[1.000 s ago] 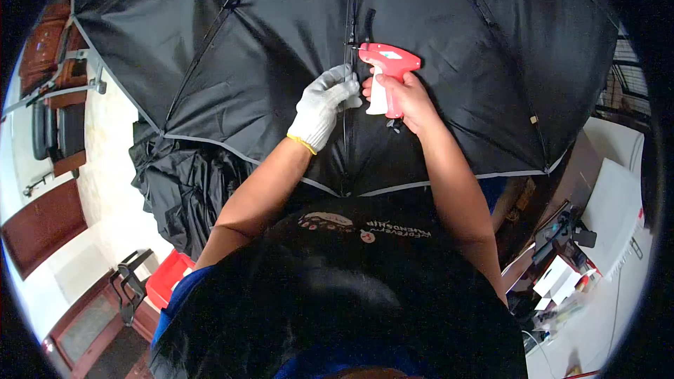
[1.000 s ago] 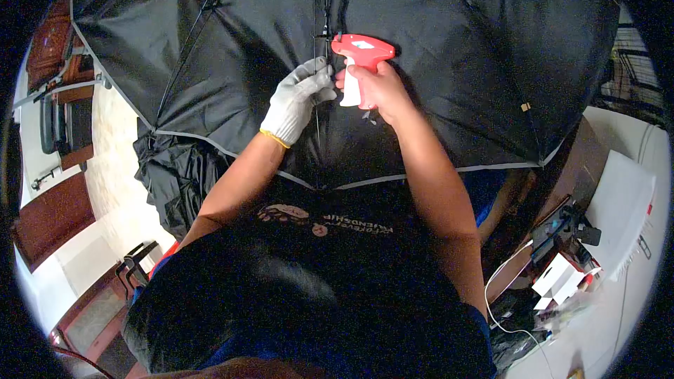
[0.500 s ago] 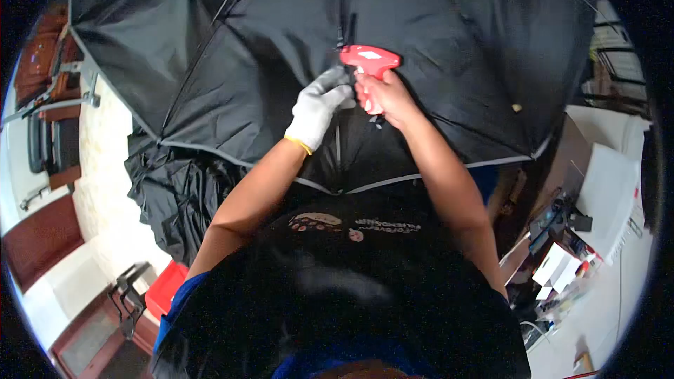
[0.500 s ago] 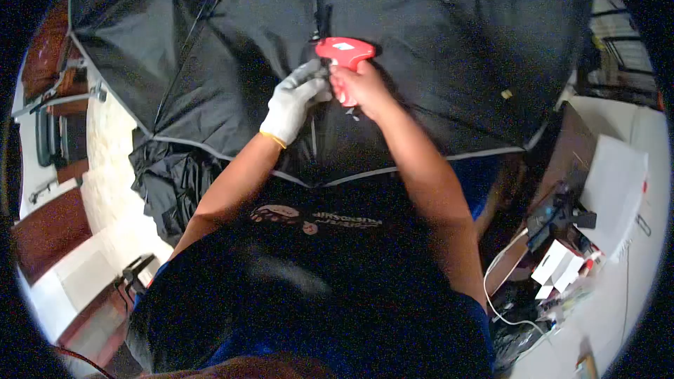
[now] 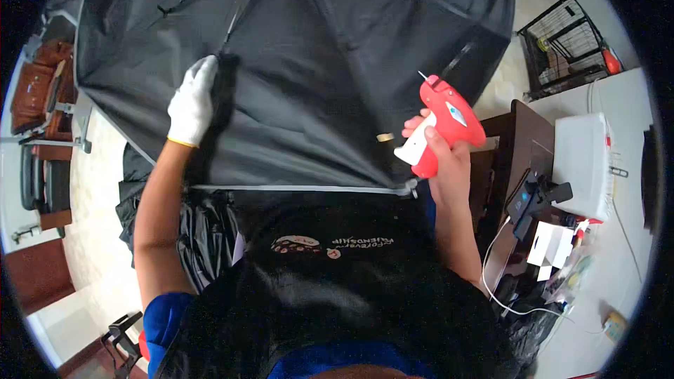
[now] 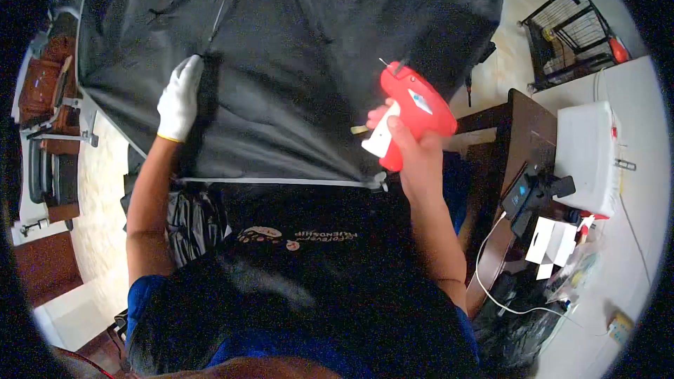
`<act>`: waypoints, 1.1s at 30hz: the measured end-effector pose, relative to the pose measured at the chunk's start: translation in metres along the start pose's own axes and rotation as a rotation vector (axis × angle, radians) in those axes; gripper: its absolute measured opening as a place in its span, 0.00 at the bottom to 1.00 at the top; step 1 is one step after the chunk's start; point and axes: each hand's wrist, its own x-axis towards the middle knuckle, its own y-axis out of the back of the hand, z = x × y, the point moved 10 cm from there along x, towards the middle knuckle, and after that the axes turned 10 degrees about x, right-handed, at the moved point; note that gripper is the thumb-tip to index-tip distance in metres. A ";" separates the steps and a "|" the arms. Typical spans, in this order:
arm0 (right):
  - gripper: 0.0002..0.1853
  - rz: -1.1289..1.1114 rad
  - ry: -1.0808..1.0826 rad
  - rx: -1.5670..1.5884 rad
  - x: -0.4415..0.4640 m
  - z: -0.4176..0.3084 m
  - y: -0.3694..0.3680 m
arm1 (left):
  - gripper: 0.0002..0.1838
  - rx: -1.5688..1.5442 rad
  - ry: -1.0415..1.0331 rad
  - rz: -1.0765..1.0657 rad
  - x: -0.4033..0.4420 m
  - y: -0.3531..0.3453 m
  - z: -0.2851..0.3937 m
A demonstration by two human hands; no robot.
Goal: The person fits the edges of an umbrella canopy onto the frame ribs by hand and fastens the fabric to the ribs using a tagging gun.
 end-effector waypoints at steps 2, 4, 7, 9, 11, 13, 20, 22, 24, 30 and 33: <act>0.17 0.045 -0.077 0.062 0.006 0.024 0.016 | 0.22 0.091 -0.018 -0.147 0.005 -0.009 -0.026; 0.16 0.022 -0.058 0.050 0.009 0.053 0.024 | 0.23 0.189 0.035 -0.298 0.003 -0.031 -0.057; 0.15 0.081 0.086 0.016 0.000 0.053 0.033 | 0.26 0.203 -0.060 -0.173 0.000 -0.042 -0.076; 0.15 0.165 0.403 -0.202 -0.020 0.000 0.047 | 0.29 0.226 -0.163 -0.022 0.006 -0.024 -0.057; 0.14 0.330 0.671 -0.216 -0.043 -0.053 0.073 | 0.34 0.340 -0.333 0.204 0.009 0.010 -0.017; 0.13 0.584 0.733 -0.212 -0.055 -0.077 0.131 | 0.36 0.286 -0.400 0.309 0.015 0.024 0.021; 0.12 0.392 0.077 0.260 0.048 0.044 0.276 | 0.22 -0.368 -0.791 -0.067 0.027 0.024 0.294; 0.15 0.045 0.002 0.643 0.088 0.077 0.227 | 0.19 -0.384 -0.876 0.029 0.025 0.020 0.357; 0.18 -0.038 -0.023 0.845 0.121 0.098 0.203 | 0.18 -0.367 -0.863 0.049 0.035 0.007 0.400; 0.18 -0.182 0.154 0.918 0.125 0.063 0.183 | 0.10 -0.074 -1.040 0.061 0.040 -0.030 0.448; 0.21 0.084 0.058 0.794 0.112 0.058 0.208 | 0.08 -0.114 -1.034 0.000 0.043 -0.024 0.445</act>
